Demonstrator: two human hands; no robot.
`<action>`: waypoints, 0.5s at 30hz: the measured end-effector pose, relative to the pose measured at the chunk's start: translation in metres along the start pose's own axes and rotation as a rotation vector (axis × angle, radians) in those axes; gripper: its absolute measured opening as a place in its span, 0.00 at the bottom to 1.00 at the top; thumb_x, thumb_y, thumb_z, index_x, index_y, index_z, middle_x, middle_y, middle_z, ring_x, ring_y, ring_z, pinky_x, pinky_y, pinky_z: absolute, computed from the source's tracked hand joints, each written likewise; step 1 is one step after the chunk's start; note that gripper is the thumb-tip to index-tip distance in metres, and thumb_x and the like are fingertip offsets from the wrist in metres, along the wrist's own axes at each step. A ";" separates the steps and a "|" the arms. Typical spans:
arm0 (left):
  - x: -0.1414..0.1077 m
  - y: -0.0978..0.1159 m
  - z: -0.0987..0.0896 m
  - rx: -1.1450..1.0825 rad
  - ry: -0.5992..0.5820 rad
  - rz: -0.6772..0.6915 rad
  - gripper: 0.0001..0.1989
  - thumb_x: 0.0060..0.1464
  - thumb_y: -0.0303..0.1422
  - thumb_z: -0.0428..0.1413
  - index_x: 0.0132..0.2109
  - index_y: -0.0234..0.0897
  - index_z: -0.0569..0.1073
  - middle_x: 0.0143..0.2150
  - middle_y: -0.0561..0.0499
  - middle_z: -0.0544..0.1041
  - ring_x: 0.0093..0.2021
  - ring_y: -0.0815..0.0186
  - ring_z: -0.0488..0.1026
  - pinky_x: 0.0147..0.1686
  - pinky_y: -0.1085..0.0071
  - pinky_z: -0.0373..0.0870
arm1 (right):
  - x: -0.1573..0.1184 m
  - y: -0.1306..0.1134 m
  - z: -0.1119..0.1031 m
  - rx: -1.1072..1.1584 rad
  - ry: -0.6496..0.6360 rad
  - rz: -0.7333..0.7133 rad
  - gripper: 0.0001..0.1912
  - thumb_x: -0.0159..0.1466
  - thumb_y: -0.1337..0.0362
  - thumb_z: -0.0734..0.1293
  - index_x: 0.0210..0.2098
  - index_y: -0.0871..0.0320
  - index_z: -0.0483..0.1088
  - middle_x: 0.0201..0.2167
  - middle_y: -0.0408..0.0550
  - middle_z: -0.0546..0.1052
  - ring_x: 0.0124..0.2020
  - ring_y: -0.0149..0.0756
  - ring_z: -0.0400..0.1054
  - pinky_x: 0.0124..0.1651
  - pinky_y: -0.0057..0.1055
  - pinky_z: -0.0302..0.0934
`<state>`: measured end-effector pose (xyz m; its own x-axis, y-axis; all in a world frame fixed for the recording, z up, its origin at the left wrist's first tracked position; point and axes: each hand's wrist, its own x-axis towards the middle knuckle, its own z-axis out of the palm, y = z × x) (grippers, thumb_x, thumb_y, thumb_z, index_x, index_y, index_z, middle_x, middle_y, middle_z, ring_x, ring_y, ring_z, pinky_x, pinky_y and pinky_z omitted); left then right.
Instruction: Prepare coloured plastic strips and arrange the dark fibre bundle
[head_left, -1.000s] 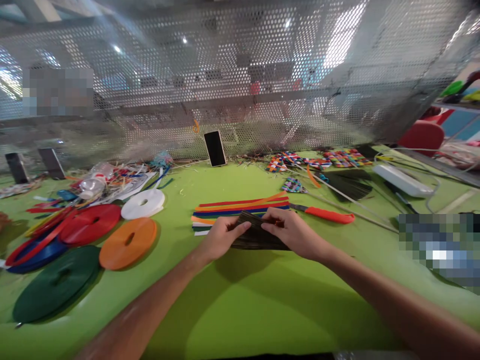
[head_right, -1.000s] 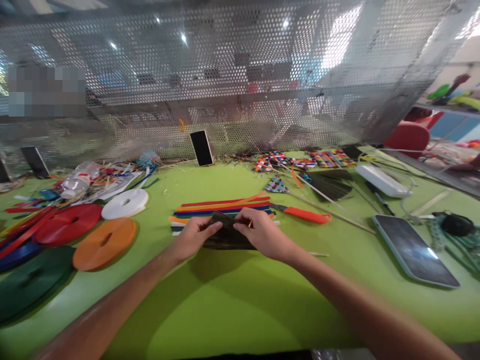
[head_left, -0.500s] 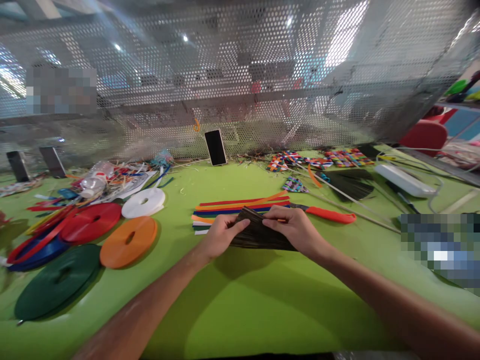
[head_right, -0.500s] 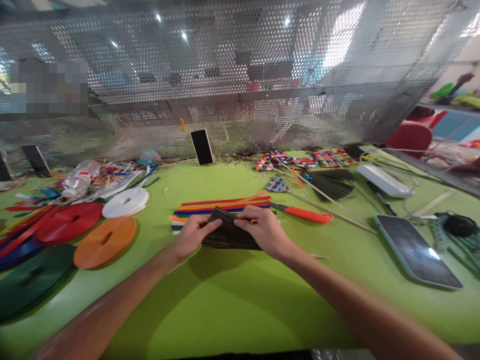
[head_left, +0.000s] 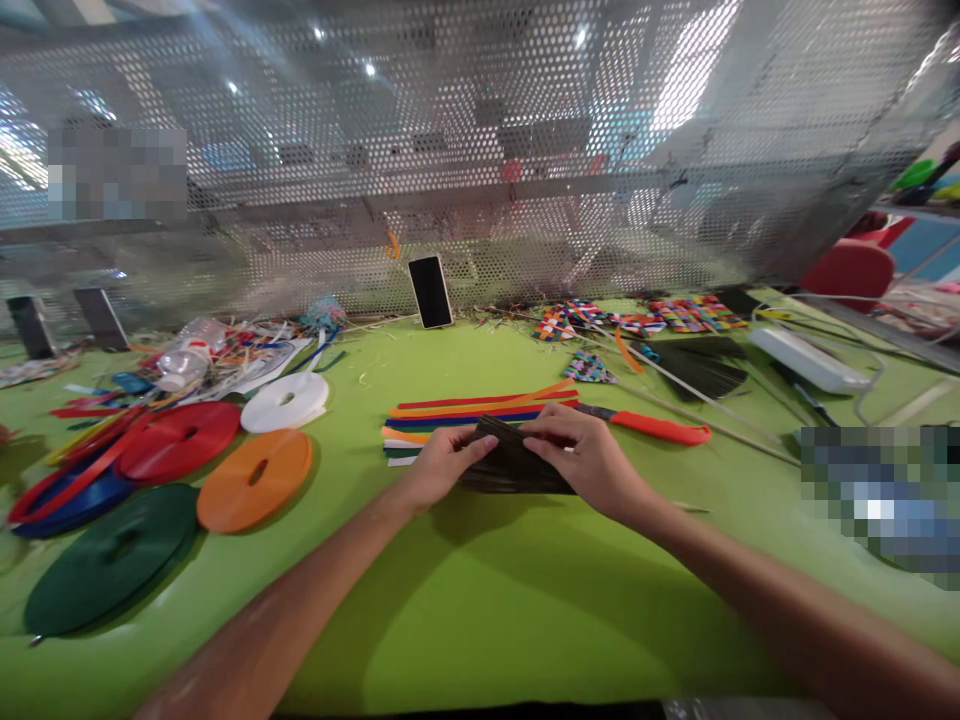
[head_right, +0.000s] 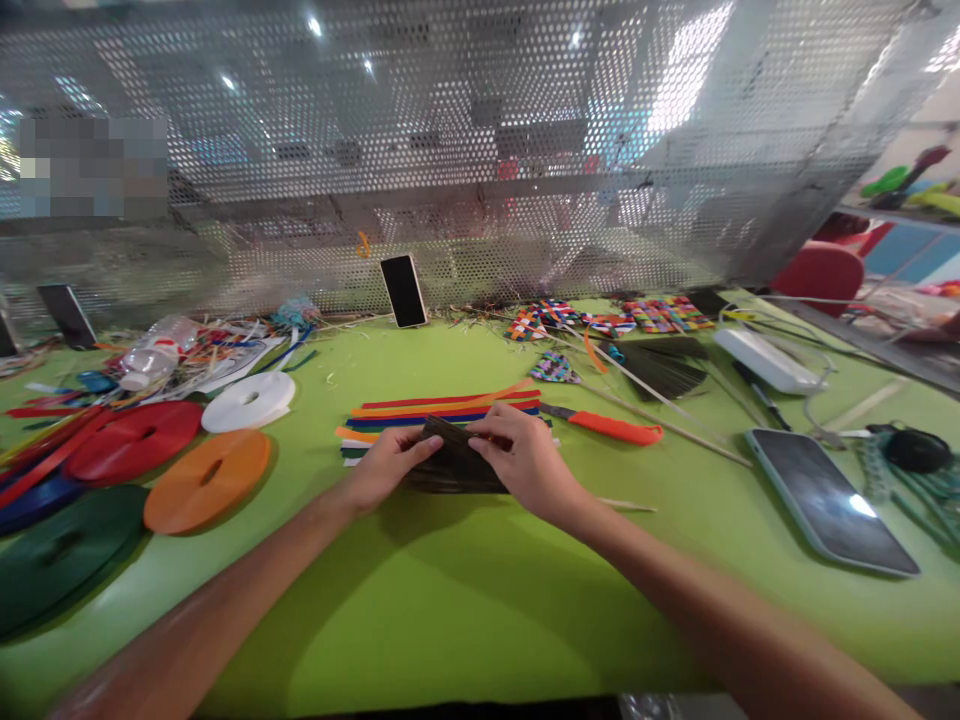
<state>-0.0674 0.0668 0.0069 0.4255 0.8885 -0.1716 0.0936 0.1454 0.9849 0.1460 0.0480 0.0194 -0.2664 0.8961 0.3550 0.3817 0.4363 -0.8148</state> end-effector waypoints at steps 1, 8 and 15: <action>0.000 0.000 -0.001 -0.001 -0.008 0.003 0.26 0.49 0.50 0.62 0.46 0.31 0.78 0.42 0.45 0.80 0.40 0.62 0.75 0.45 0.66 0.69 | 0.000 0.001 0.001 -0.024 0.005 -0.015 0.10 0.63 0.67 0.64 0.37 0.58 0.77 0.30 0.48 0.72 0.31 0.35 0.67 0.34 0.32 0.60; 0.000 -0.001 -0.002 0.009 -0.117 -0.014 0.26 0.40 0.39 0.70 0.46 0.33 0.76 0.41 0.46 0.79 0.35 0.66 0.74 0.36 0.68 0.72 | 0.003 0.008 0.002 -0.143 0.046 -0.047 0.06 0.62 0.71 0.63 0.34 0.58 0.73 0.32 0.48 0.74 0.33 0.37 0.68 0.37 0.34 0.61; 0.002 -0.003 -0.002 -0.059 -0.039 -0.062 0.25 0.38 0.40 0.71 0.42 0.31 0.77 0.33 0.49 0.79 0.27 0.68 0.74 0.28 0.71 0.71 | 0.000 0.001 0.000 -0.143 -0.017 -0.151 0.06 0.64 0.72 0.61 0.37 0.58 0.68 0.34 0.49 0.72 0.35 0.37 0.67 0.40 0.34 0.64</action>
<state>-0.0682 0.0688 0.0040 0.4558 0.8594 -0.2317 0.0682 0.2258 0.9718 0.1466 0.0491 0.0186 -0.3444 0.8189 0.4591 0.4577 0.5734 -0.6795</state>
